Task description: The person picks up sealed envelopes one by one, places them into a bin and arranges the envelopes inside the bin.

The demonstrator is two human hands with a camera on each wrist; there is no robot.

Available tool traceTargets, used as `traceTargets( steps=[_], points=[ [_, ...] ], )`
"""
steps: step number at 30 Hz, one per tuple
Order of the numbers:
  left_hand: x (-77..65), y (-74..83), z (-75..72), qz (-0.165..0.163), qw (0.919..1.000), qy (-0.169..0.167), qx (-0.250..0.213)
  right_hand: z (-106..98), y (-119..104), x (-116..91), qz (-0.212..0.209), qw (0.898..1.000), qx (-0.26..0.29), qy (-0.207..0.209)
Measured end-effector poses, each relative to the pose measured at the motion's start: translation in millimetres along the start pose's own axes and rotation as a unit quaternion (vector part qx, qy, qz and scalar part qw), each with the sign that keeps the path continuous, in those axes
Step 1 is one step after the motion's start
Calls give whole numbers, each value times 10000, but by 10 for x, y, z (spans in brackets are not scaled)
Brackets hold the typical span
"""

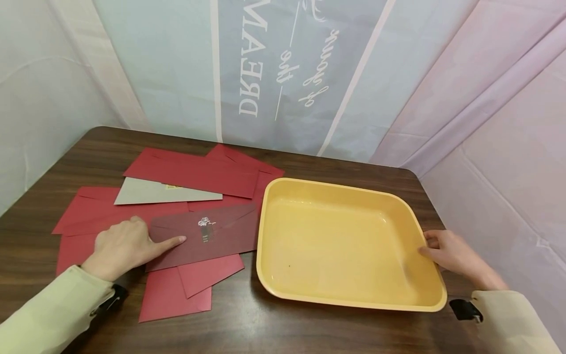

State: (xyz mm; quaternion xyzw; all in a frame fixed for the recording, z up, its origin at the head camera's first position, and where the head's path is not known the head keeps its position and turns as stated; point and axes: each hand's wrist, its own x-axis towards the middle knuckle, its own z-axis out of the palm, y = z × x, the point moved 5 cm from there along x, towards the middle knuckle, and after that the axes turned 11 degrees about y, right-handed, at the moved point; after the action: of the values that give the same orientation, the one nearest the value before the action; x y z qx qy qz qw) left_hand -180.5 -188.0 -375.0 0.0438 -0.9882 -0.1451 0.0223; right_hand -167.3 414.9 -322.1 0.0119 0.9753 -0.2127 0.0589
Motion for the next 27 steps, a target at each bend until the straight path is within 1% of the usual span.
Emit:
traceTargets(
  steps=[10,17,22,27],
  points=[
    [23,14,-4,98,9999,6,-133,-4,-3,1,-69,10000,-65,25],
    [50,11,-13,161,9995,-148,-207,-5,-6,-3,-71,9999,-105,43],
    [52,19,-15,205,9994,-183,-205,-5,-7,-6,-60,10000,-46,10],
    [57,31,-36,270,9994,-114,-165,-8,-12,-4,-125,9999,-89,56]
  ],
)
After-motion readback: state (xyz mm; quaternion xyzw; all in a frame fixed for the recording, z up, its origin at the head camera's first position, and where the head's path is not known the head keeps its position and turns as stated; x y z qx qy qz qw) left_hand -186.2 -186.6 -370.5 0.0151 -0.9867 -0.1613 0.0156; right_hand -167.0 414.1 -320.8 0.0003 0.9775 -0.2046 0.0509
